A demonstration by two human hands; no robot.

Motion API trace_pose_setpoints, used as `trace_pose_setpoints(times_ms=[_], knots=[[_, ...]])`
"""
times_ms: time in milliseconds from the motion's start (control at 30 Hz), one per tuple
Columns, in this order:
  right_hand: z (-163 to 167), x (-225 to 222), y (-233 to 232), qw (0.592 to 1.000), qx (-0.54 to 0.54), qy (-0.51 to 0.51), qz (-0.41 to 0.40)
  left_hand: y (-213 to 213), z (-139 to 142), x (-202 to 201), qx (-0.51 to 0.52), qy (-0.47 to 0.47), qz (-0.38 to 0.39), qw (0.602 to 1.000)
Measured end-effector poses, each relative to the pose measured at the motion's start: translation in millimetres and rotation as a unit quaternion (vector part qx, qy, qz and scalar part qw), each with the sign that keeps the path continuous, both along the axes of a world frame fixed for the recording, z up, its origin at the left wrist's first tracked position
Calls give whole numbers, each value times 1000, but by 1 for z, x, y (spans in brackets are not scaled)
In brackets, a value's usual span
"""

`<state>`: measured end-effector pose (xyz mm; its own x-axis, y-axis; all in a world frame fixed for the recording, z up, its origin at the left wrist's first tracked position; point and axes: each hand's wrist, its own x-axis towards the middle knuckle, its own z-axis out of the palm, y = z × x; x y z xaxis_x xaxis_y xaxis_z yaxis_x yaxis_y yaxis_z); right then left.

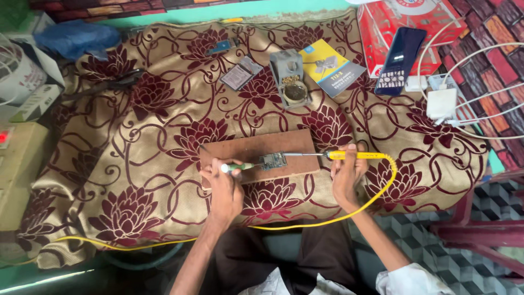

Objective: The person uses a soldering iron and solder wire to solder components on a small circuit board placed on a wooden block. The hands hold the board steady while applying heat and solder to specific points.

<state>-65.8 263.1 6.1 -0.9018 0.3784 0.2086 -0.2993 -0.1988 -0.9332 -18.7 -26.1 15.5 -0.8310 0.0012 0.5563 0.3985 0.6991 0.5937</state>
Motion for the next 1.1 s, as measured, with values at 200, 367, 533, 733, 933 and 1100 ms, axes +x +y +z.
trace_pose_setpoints(times_ms=[200, 367, 533, 733, 933, 1100], knots=[[23, -7, 3, 993, 108, 34, 20, 0, 5, 0, 16, 5, -14, 1000], [59, -18, -4, 952, 296, 67, -33, 1, 3, -2, 10, 9, -14, 1000], [84, -15, -15, 964, 267, 15, -7, 0, -9, 1, 3, 12, -6, 1000], [71, -32, 0, 994, 102, 49, -2, 1, -14, -7, -2, 40, 13, 999], [34, -78, 15, 985, 112, 131, 18, -1, -9, -7, -6, 38, 1, 999], [21, -100, 3, 983, 144, 116, 18, 1, -6, -5, -20, 95, 24, 995]])
